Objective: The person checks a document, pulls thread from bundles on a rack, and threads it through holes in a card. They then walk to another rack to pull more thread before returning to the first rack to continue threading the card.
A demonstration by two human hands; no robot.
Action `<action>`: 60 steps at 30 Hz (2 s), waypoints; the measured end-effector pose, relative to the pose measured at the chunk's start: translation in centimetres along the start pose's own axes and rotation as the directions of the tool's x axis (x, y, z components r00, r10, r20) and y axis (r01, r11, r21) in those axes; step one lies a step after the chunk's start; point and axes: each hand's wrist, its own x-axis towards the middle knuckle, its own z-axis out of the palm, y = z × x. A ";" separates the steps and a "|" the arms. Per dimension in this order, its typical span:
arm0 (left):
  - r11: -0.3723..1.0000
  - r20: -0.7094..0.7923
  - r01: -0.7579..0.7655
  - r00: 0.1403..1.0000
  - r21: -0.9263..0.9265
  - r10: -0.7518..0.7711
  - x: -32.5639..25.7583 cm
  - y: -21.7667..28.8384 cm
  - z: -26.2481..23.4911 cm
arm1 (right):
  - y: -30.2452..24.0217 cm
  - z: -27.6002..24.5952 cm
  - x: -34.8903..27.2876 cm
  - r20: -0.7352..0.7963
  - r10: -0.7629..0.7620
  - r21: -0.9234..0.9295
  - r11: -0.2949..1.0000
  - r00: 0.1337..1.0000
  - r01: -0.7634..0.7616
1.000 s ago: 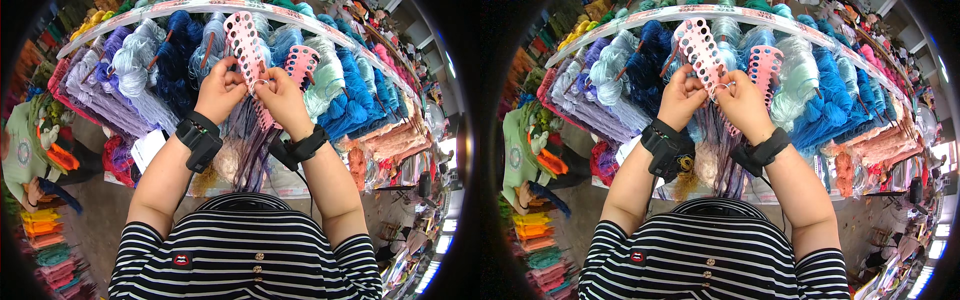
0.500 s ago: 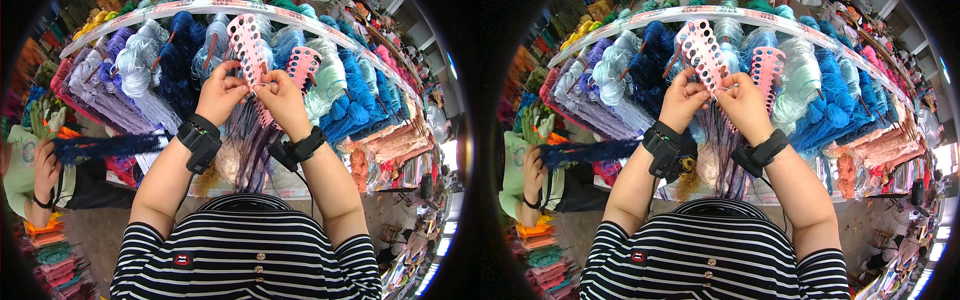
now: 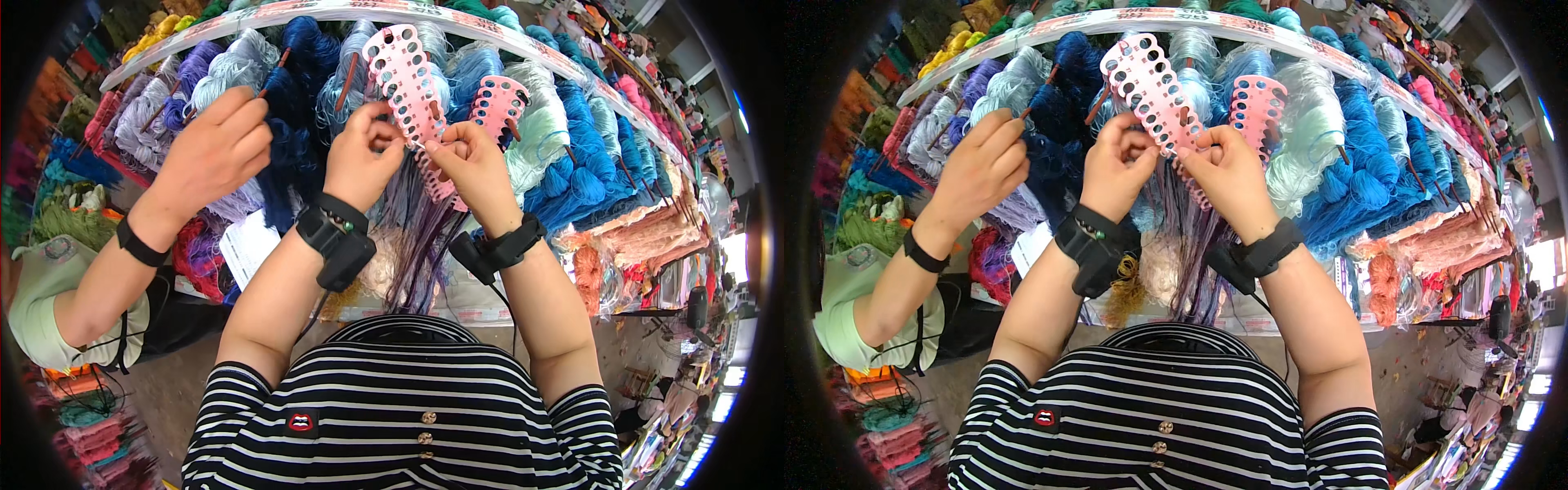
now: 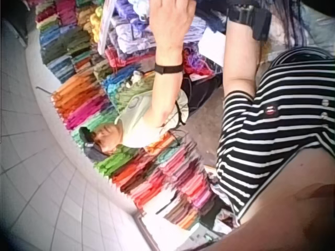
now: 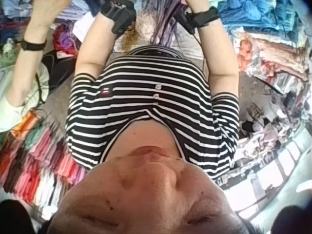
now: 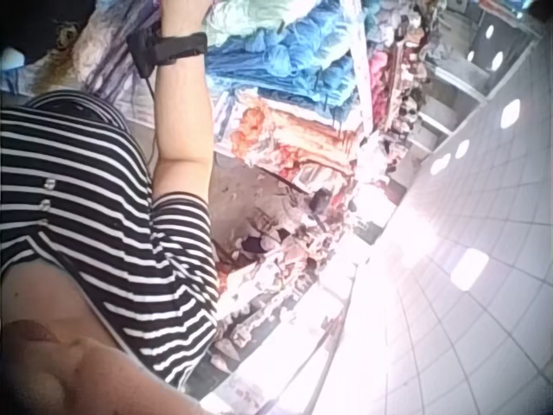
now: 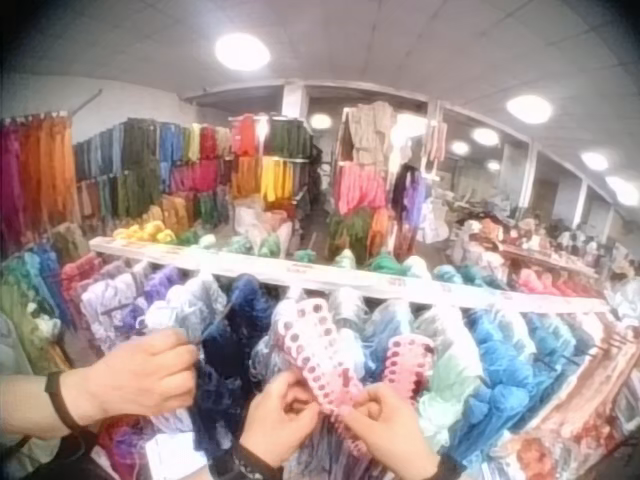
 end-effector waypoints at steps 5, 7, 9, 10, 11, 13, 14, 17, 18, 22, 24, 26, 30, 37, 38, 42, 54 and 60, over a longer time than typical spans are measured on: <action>0.949 -0.080 0.039 0.995 -0.311 -0.067 -3.6 1.4 0.3 | 0.1 -0.5 -1.4 0.053 0.034 0.192 0.980 0.998 -0.043; 0.755 -0.065 0.098 0.981 -0.648 -0.183 -4.1 2.6 0.1 | -0.8 -0.8 -2.2 0.062 0.105 0.187 0.976 0.993 -0.115; 0.684 -0.024 0.103 0.985 -0.722 -0.173 -4.2 2.9 -0.1 | -1.1 -0.9 -2.7 0.063 0.110 0.186 0.975 0.992 -0.120; 0.624 0.012 0.113 0.986 -0.773 -0.164 -4.1 3.2 0.0 | -1.3 -0.9 -3.0 0.064 0.114 0.182 0.975 0.991 -0.124; 0.560 0.048 0.126 0.987 -0.819 -0.151 -4.1 3.4 0.0 | -1.7 -0.9 -3.4 0.065 0.113 0.183 0.975 0.991 -0.123; 0.592 0.005 0.084 0.991 -0.802 -0.133 -4.2 3.1 0.1 | -2.3 -0.7 -4.0 0.064 0.101 0.177 0.978 0.993 -0.111; 0.620 -0.037 0.042 0.993 -0.783 -0.114 -4.2 3.0 0.1 | -2.4 -0.5 -4.2 0.065 0.100 0.178 0.978 0.993 -0.110; 0.931 -0.134 -0.109 0.989 -0.348 0.065 -4.5 3.5 0.0 | -2.4 -0.5 -4.8 0.061 0.079 0.194 0.977 0.995 -0.089; 0.926 -0.125 -0.093 0.991 -0.366 0.050 -4.8 4.0 0.2 | -2.2 -0.5 -4.9 0.066 0.068 0.184 0.980 0.995 -0.079; 0.722 -0.028 0.031 0.997 -0.691 -0.070 -4.5 3.8 0.8 | -1.5 -0.6 -4.9 0.072 0.062 0.166 0.983 0.996 -0.073; 0.660 -0.004 0.052 0.997 -0.750 -0.083 -4.5 3.7 0.7 | -1.4 -0.7 -5.0 0.074 0.065 0.168 0.983 0.995 -0.077; 0.592 0.023 0.074 0.995 -0.802 -0.093 -4.4 3.6 0.8 | -1.4 -0.9 -5.1 0.074 0.068 0.170 0.982 0.995 -0.080; 0.694 0.075 0.087 0.996 -0.715 -0.048 -4.2 3.8 0.1 | -2.5 -0.8 -5.6 0.083 0.071 0.278 0.956 0.994 -0.091; 0.994 0.209 -0.109 0.973 0.029 0.100 -4.3 4.2 0.8 | -4.3 -1.4 -5.4 0.255 0.037 0.344 0.930 0.966 -0.126; 0.991 0.158 -0.105 0.983 0.086 0.090 -4.7 4.3 0.6 | -3.2 -1.5 -4.8 0.173 0.106 0.254 0.956 0.979 -0.148; 0.997 -0.154 -0.067 0.985 0.037 0.072 -5.4 2.8 -0.9 | -0.1 -1.0 -2.4 -0.133 -0.195 -0.337 0.931 0.972 0.141; 0.677 -0.288 -0.032 0.919 -0.735 -0.269 -9.6 1.5 -8.9 | 5.2 0.4 2.6 -0.018 -0.156 -0.127 0.980 0.988 0.152; 0.429 -0.295 -0.174 0.926 -0.886 -0.234 -18.3 -0.5 -19.9 | 3.1 -0.3 1.8 0.047 -0.091 -0.142 0.985 0.995 0.097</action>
